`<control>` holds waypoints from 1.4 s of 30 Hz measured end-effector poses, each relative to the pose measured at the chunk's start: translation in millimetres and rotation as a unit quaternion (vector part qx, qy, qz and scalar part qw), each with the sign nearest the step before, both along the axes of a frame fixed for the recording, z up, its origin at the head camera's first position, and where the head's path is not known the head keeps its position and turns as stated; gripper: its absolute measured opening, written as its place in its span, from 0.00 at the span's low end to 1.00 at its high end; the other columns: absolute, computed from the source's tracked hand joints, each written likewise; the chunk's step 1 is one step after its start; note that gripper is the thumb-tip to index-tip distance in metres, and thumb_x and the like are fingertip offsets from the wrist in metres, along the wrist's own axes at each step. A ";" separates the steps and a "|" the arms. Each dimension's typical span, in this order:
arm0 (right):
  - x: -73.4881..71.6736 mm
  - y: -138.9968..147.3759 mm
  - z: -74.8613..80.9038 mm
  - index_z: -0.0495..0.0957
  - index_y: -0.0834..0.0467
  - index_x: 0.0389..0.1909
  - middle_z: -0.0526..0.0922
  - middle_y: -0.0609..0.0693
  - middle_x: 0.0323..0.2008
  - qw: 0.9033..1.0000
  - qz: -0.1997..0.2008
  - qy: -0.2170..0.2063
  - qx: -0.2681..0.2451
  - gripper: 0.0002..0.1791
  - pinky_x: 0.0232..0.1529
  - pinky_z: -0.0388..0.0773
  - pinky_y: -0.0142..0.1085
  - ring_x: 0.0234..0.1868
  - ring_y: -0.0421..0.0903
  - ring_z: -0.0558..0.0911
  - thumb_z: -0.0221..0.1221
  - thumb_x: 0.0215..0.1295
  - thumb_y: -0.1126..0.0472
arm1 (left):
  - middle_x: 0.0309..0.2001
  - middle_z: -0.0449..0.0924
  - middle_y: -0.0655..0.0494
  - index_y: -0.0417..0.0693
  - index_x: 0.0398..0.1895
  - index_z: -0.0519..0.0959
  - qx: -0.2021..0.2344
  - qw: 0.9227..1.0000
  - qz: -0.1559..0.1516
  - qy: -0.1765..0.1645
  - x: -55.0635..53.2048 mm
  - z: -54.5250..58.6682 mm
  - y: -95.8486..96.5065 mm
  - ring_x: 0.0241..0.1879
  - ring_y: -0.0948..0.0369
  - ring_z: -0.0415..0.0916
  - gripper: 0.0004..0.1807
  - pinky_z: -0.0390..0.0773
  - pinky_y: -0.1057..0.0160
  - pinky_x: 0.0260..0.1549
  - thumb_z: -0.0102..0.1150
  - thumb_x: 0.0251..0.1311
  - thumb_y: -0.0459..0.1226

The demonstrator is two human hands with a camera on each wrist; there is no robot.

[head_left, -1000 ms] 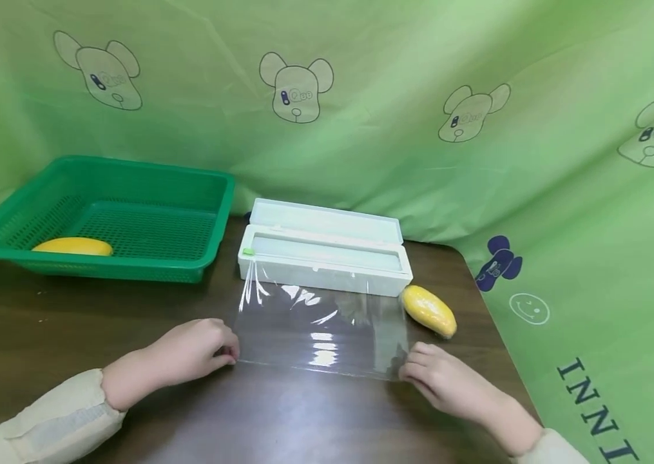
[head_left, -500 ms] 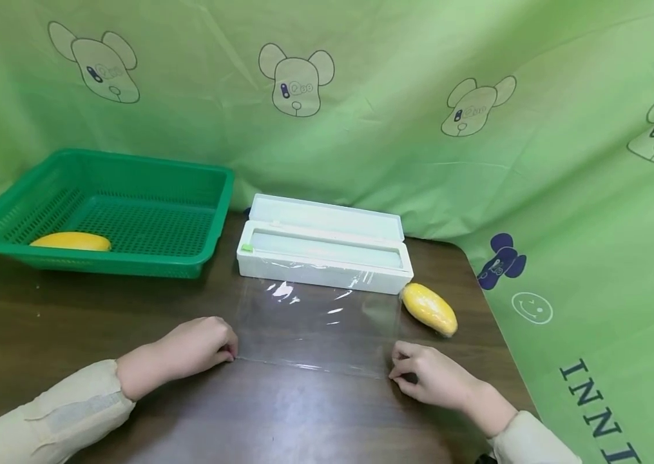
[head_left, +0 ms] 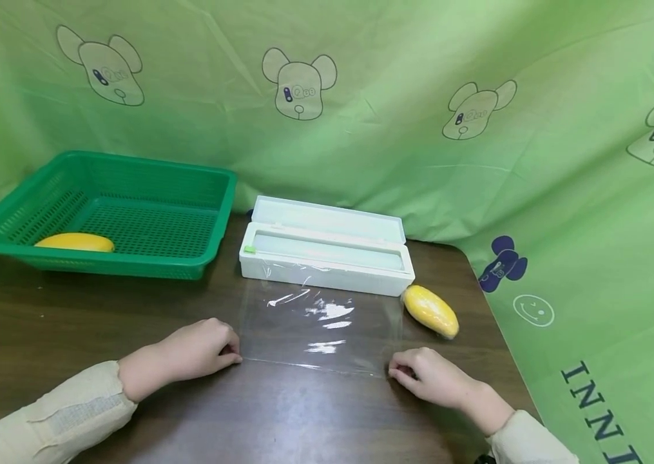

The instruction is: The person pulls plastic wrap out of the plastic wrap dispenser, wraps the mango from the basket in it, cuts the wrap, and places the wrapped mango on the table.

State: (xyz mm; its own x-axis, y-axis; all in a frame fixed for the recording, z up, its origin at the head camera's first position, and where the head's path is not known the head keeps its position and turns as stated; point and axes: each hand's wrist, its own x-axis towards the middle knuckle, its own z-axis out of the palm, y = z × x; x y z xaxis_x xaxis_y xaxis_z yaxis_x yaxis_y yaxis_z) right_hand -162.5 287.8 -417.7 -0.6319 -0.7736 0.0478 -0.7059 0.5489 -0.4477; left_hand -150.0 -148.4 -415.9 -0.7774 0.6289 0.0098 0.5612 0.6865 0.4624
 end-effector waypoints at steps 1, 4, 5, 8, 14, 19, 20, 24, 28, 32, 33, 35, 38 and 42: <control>0.0 0.0 0.0 0.76 0.50 0.30 0.71 0.32 0.25 1.000 -0.004 -0.007 -0.001 0.11 0.26 0.71 0.26 0.26 0.27 0.69 0.64 0.66 0.69 | 0.23 0.74 0.72 0.55 0.21 0.82 -0.001 1.000 0.001 -0.001 -0.2 -0.3 0.3 0.24 0.73 0.67 0.12 0.73 0.67 0.24 0.72 0.60 0.35; -0.1 -0.1 -0.4 0.76 0.50 0.31 0.68 0.32 0.24 1.000 -0.008 -0.028 -0.001 0.12 0.24 0.69 0.26 0.25 0.27 0.67 0.66 0.64 0.69 | 0.23 0.77 0.71 0.54 0.21 0.83 -0.004 1.000 0.001 -0.001 -1.2 -1.4 0.4 0.24 0.73 0.70 0.11 0.75 0.66 0.25 0.71 0.60 0.34; -0.3 -0.2 -0.5 0.76 0.50 0.30 0.68 0.32 0.24 0.999 -0.008 -0.032 -0.001 0.12 0.24 0.69 0.26 0.25 0.27 0.67 0.66 0.64 0.69 | 0.23 0.76 0.71 0.54 0.21 0.82 -0.004 1.000 -0.001 -0.003 -1.6 -1.6 -0.2 0.24 0.73 0.69 0.12 0.75 0.66 0.25 0.71 0.60 0.34; -1.6 -1.2 -0.8 0.76 0.50 0.30 0.68 0.32 0.24 0.999 -0.002 -0.037 -0.005 0.12 0.24 0.69 0.26 0.26 0.27 0.67 0.67 0.64 0.69 | 0.22 0.74 0.72 0.55 0.20 0.80 0.001 1.000 -0.011 -0.006 -2.5 -0.6 -4.5 0.23 0.74 0.67 0.14 0.73 0.68 0.23 0.71 0.61 0.34; -3.2 -1.4 -0.1 0.76 0.50 0.29 0.69 0.32 0.25 0.999 0.005 -0.036 -0.007 0.12 0.25 0.70 0.26 0.26 0.27 0.67 0.67 0.64 0.69 | 0.25 0.72 0.73 0.57 0.23 0.81 0.001 0.999 -0.053 -0.006 -5.5 2.1 -17.6 0.25 0.73 0.67 0.12 0.74 0.68 0.26 0.71 0.60 0.33; -1.8 1.1 0.4 0.76 0.50 0.29 0.68 0.32 0.25 0.999 0.009 -0.036 -0.009 0.12 0.24 0.69 0.26 0.26 0.27 0.67 0.67 0.64 0.69 | 0.29 0.77 0.74 0.56 0.28 0.85 0.005 0.998 -0.064 -0.010 -11.0 13.9 -34.6 0.29 0.74 0.71 0.07 0.79 0.67 0.31 0.71 0.62 0.34; -1.7 1.6 0.3 0.76 0.50 0.30 0.68 0.32 0.25 0.999 0.011 -0.035 -0.010 0.12 0.24 0.69 0.26 0.26 0.27 0.67 0.67 0.64 0.69 | 0.30 0.78 0.74 0.55 0.30 0.86 0.012 0.998 -0.062 -0.009 -12.9 19.1 -39.3 0.30 0.74 0.73 0.05 0.80 0.66 0.33 0.71 0.62 0.35; -2.3 3.4 -1.2 0.75 0.50 0.30 0.68 0.32 0.25 0.999 0.013 -0.031 -0.015 0.13 0.24 0.69 0.26 0.26 0.27 0.67 0.67 0.64 0.69 | 0.34 0.82 0.72 0.53 0.35 0.87 0.062 0.997 -0.041 0.035 -20.9 47.4 -63.0 0.33 0.72 0.77 0.03 0.82 0.64 0.36 0.71 0.63 0.35; -1.9 4.8 -4.0 0.76 0.50 0.30 0.69 0.32 0.25 0.999 0.015 -0.029 -0.025 0.13 0.24 0.69 0.26 0.27 0.27 0.67 0.67 0.63 0.69 | 0.36 0.83 0.74 0.58 0.36 0.88 0.101 0.988 0.018 0.115 -24.7 72.7 -91.9 0.34 0.72 0.77 0.09 0.81 0.66 0.34 0.73 0.59 0.32; -0.7 6.0 -7.1 0.76 0.50 0.31 0.70 0.32 0.26 0.999 0.020 -0.025 -0.033 0.13 0.25 0.69 0.26 0.28 0.27 0.68 0.67 0.63 0.70 | 0.36 0.84 0.73 0.59 0.37 0.88 0.102 0.977 0.101 0.158 -28.6 86.3 -125.2 0.34 0.72 0.77 0.11 0.76 0.72 0.34 0.74 0.57 0.31; -0.7 6.1 -7.8 0.76 0.50 0.31 0.70 0.32 0.26 0.999 0.021 -0.023 -0.035 0.13 0.25 0.69 0.26 0.28 0.27 0.68 0.67 0.63 0.70 | 0.36 0.84 0.71 0.58 0.37 0.88 0.096 0.976 0.125 0.152 -30.5 88.5 -134.2 0.34 0.72 0.76 0.10 0.75 0.72 0.34 0.73 0.58 0.32; -0.3 5.9 -8.7 0.76 0.50 0.30 0.70 0.32 0.26 0.999 0.022 -0.020 -0.038 0.13 0.25 0.70 0.26 0.28 0.27 0.68 0.68 0.63 0.70 | 0.38 0.86 0.66 0.55 0.40 0.88 0.083 0.973 0.173 0.126 -35.6 91.9 -151.9 0.35 0.71 0.76 0.06 0.75 0.72 0.34 0.71 0.62 0.34; 0.5 5.9 -8.6 0.76 0.50 0.30 0.71 0.32 0.27 0.999 0.024 -0.019 -0.041 0.13 0.26 0.70 0.26 0.29 0.27 0.68 0.68 0.62 0.71 | 0.41 0.87 0.56 0.50 0.45 0.88 0.056 0.969 0.231 0.066 -46.5 93.1 -175.2 0.39 0.62 0.78 0.07 0.77 0.64 0.36 0.66 0.68 0.40; 1.7 6.3 -7.3 0.76 0.50 0.31 0.71 0.32 0.27 0.999 0.024 -0.021 -0.039 0.13 0.27 0.71 0.26 0.29 0.27 0.69 0.67 0.63 0.71 | 0.47 0.85 0.43 0.41 0.50 0.86 0.028 0.964 0.265 0.014 -62.1 88.4 -197.6 0.49 0.44 0.77 0.15 0.77 0.44 0.45 0.62 0.72 0.43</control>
